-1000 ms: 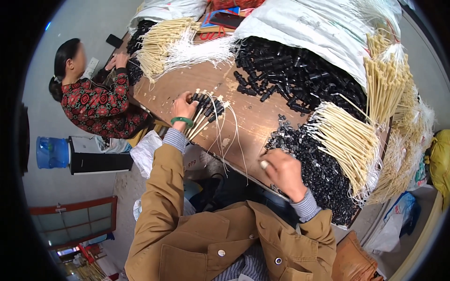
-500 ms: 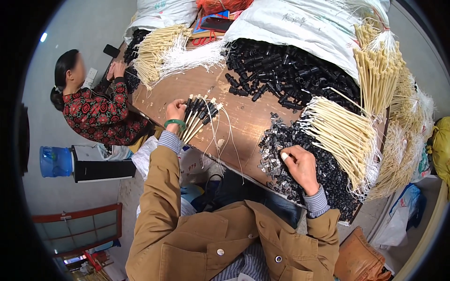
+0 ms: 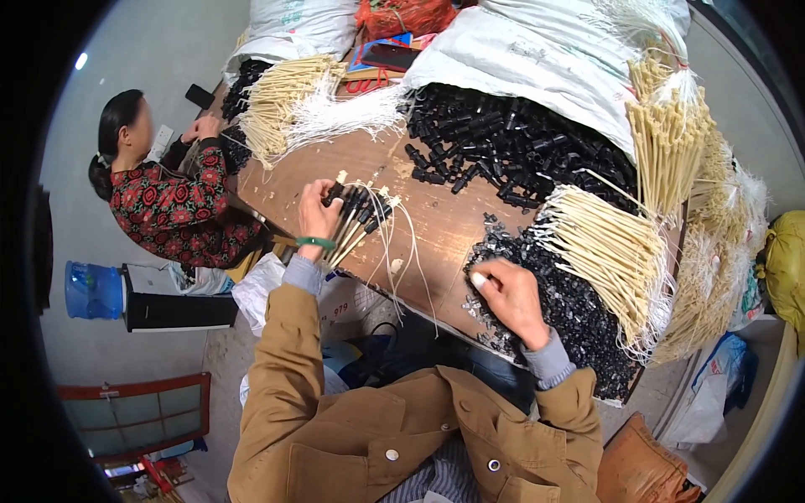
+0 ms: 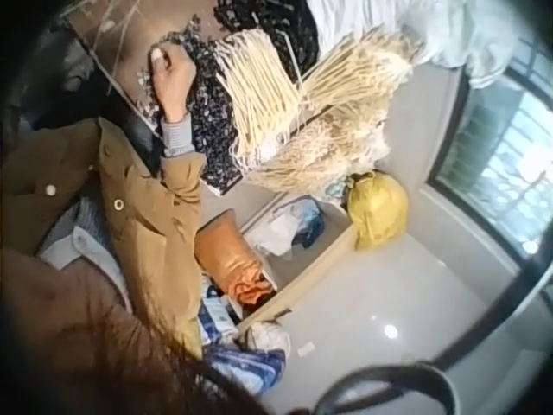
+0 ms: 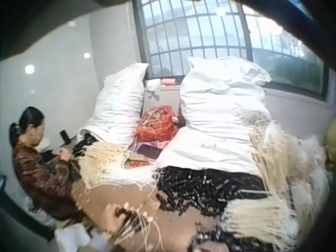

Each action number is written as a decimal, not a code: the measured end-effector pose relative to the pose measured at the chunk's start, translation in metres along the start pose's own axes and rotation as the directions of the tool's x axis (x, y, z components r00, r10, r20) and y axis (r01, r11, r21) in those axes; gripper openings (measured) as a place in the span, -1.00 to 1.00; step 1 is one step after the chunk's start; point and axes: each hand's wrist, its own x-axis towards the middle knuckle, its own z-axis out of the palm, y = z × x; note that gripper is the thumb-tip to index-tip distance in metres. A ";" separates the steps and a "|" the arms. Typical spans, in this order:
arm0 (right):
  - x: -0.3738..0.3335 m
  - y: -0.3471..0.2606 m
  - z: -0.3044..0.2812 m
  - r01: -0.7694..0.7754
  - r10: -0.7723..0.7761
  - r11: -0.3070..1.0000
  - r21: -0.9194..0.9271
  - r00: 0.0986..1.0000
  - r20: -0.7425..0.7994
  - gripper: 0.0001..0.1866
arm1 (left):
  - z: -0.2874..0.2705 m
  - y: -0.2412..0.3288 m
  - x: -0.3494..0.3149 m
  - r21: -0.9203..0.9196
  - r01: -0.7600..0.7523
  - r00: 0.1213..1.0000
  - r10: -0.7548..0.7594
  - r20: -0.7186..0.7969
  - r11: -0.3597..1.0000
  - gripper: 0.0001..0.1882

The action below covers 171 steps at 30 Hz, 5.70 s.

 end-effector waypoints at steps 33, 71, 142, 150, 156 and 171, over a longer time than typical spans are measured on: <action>0.029 -0.006 0.051 -0.171 0.101 0.830 0.531 0.982 0.158 -0.86 | -0.006 0.075 -0.052 -0.212 -0.356 0.927 0.373 0.044 0.910 -0.67; -0.049 0.112 -0.139 -0.300 -0.135 0.495 -0.816 0.901 -0.413 -0.88 | 0.153 0.155 -0.006 -0.059 -0.416 0.879 0.418 0.230 0.908 -0.76; -0.058 -0.009 -0.013 0.160 -0.263 0.869 -0.468 0.951 -0.164 -0.77 | 0.035 0.184 -0.135 -0.478 0.255 0.693 0.186 0.696 0.841 -0.87; -0.060 -0.004 -0.028 -0.026 -0.003 0.986 -0.167 0.985 -0.171 -0.84 | 0.045 0.190 -0.137 -0.408 -0.004 0.748 0.274 0.604 0.913 -0.83; -0.058 0.000 -0.022 -0.041 0.002 0.971 -0.235 0.986 -0.165 -0.86 | 0.046 0.182 -0.148 -0.426 -0.013 0.725 0.302 0.619 0.905 -0.84; -0.070 0.012 -0.013 -0.041 0.021 0.946 -0.323 0.998 -0.066 -0.84 | 0.055 0.162 -0.168 -0.423 -0.076 0.791 0.312 0.526 0.903 -0.84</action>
